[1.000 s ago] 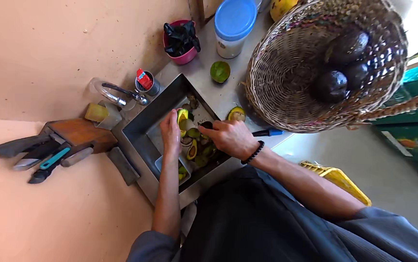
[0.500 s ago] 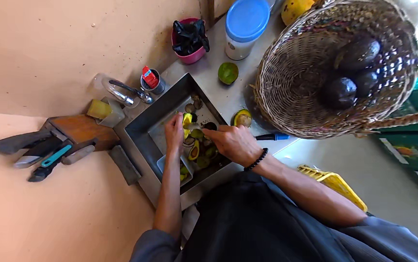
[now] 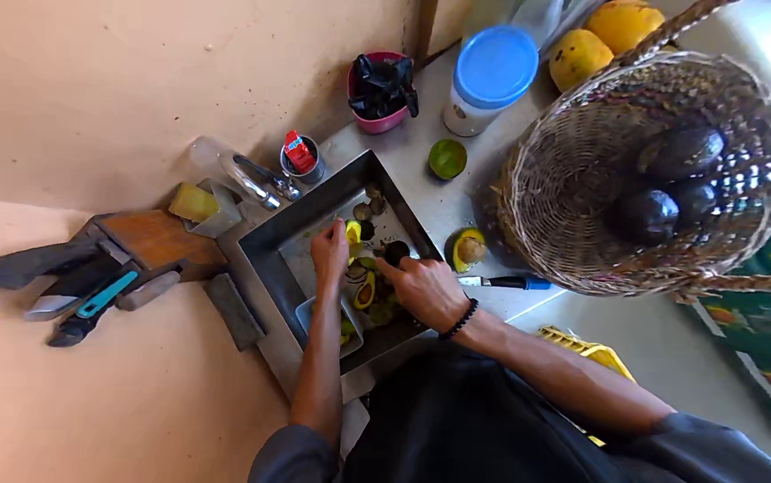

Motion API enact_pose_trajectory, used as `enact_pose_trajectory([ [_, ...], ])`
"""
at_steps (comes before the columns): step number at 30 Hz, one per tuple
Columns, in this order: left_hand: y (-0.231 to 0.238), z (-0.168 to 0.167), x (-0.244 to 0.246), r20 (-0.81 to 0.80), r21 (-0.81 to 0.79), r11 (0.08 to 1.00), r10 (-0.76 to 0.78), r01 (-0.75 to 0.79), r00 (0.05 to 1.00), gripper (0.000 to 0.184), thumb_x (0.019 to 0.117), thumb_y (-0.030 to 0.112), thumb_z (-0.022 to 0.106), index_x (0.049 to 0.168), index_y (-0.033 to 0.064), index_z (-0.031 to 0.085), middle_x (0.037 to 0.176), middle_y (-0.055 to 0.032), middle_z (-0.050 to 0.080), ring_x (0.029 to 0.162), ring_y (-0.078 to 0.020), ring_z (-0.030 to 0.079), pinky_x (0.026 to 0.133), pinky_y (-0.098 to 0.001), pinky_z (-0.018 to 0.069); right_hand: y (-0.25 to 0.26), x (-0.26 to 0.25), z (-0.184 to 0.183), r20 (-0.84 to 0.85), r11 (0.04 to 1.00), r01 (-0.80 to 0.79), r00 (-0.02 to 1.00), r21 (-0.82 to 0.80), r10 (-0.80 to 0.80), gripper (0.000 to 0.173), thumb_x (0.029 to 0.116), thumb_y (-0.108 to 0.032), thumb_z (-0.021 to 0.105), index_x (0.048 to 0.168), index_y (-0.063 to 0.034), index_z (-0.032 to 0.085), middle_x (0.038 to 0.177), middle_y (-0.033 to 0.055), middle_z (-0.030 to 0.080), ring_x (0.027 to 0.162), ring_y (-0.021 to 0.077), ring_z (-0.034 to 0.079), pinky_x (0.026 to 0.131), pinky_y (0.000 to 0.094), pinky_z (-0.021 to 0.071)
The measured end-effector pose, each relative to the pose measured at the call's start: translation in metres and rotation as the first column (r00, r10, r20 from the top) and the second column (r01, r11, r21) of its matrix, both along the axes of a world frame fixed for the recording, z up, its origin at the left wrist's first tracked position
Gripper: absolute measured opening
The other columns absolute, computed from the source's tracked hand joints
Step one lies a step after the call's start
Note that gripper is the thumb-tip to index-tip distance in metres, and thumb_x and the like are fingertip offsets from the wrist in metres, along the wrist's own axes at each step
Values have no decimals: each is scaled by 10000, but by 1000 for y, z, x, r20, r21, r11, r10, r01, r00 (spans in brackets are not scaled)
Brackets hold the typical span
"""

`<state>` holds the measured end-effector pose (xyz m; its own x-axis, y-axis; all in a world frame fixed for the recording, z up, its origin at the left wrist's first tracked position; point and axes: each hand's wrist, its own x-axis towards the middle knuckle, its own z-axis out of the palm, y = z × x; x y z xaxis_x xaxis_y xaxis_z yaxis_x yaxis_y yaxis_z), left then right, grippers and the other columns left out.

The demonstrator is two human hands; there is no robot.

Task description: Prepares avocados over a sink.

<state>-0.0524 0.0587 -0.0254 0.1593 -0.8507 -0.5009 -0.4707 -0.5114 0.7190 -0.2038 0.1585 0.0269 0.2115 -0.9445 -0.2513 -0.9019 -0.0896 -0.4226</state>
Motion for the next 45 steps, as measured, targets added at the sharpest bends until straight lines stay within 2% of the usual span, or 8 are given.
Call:
enact_pose_trajectory([
  [8, -11, -11, 6, 86, -5, 1000, -10, 10, 996, 484, 1078, 403, 462, 908, 30, 721, 770, -115, 642, 726, -239, 614, 694, -490, 500, -17, 3, 3, -3, 990, -8, 1000, 140, 8, 403, 999, -81, 550, 1370, -183, 669, 887, 191, 689, 743, 394, 692, 616, 537, 550],
  [13, -11, -10, 34, 184, -255, 912, -280, 321, 942, 381, 1087, 357, 470, 1243, 73, 671, 1044, -182, 700, 903, -331, 679, 794, -530, 551, -41, -22, 9, 112, 965, 126, 982, 230, -155, 281, 1044, -228, 544, 1244, -238, 740, 852, 137, 742, 795, 383, 715, 670, 610, 544],
  [18, -76, 29, 40, 604, -61, 878, -346, 474, 718, 604, 1008, 277, 570, 1581, 338, 388, 1084, -222, 716, 923, -425, 700, 783, -636, 534, -70, -20, -33, 244, 931, 263, 914, 254, -325, 252, 1032, -251, 589, 1240, -204, 723, 901, 175, 726, 760, 394, 693, 630, 622, 536],
  [23, -82, 37, 71, 712, -156, 843, -265, 515, 650, 287, 986, 306, 593, 1239, 206, 681, 1059, -146, 730, 953, -375, 707, 769, -615, 542, -106, 10, -68, 386, 883, 243, 830, 400, -403, 265, 1045, -242, 575, 1252, -160, 719, 1094, 200, 732, 954, 419, 708, 784, 667, 545],
  [30, -61, 40, 91, 723, -146, 825, -287, 545, 628, 494, 984, 256, 637, 1472, 266, 565, 1209, -180, 694, 954, -404, 702, 778, -608, 542, -123, 52, -119, 418, 832, 198, 790, 519, -448, 303, 1048, -110, 532, 1310, -24, 659, 1247, 259, 673, 1160, 431, 647, 982, 615, 500],
  [34, -61, 37, 96, 709, -260, 767, -260, 587, 655, 472, 976, 253, 655, 1435, 162, 598, 1334, -149, 659, 1022, -384, 706, 836, -593, 556, -127, 62, -144, 402, 788, 192, 775, 585, -488, 329, 1059, -133, 521, 1343, -14, 636, 1254, 257, 674, 1190, 421, 637, 1013, 603, 487],
  [37, -51, 42, 96, 638, -362, 742, -244, 564, 731, 430, 970, 203, 683, 1369, 59, 616, 1183, -215, 695, 1012, -409, 694, 851, -593, 543, -133, 64, -166, 405, 783, 174, 778, 597, -481, 337, 1059, -129, 507, 1344, -10, 641, 1274, 242, 676, 1239, 402, 619, 1068, 592, 454],
  [45, -48, 43, 103, 569, -411, 732, -260, 544, 780, 344, 1004, 232, 646, 1309, 75, 660, 1149, -191, 713, 1006, -379, 698, 865, -575, 545, -123, 56, -143, 314, 691, 226, 765, 687, -563, 331, 1068, -146, 485, 1304, 13, 654, 1286, 264, 654, 1224, 405, 617, 1041, 593, 463],
])
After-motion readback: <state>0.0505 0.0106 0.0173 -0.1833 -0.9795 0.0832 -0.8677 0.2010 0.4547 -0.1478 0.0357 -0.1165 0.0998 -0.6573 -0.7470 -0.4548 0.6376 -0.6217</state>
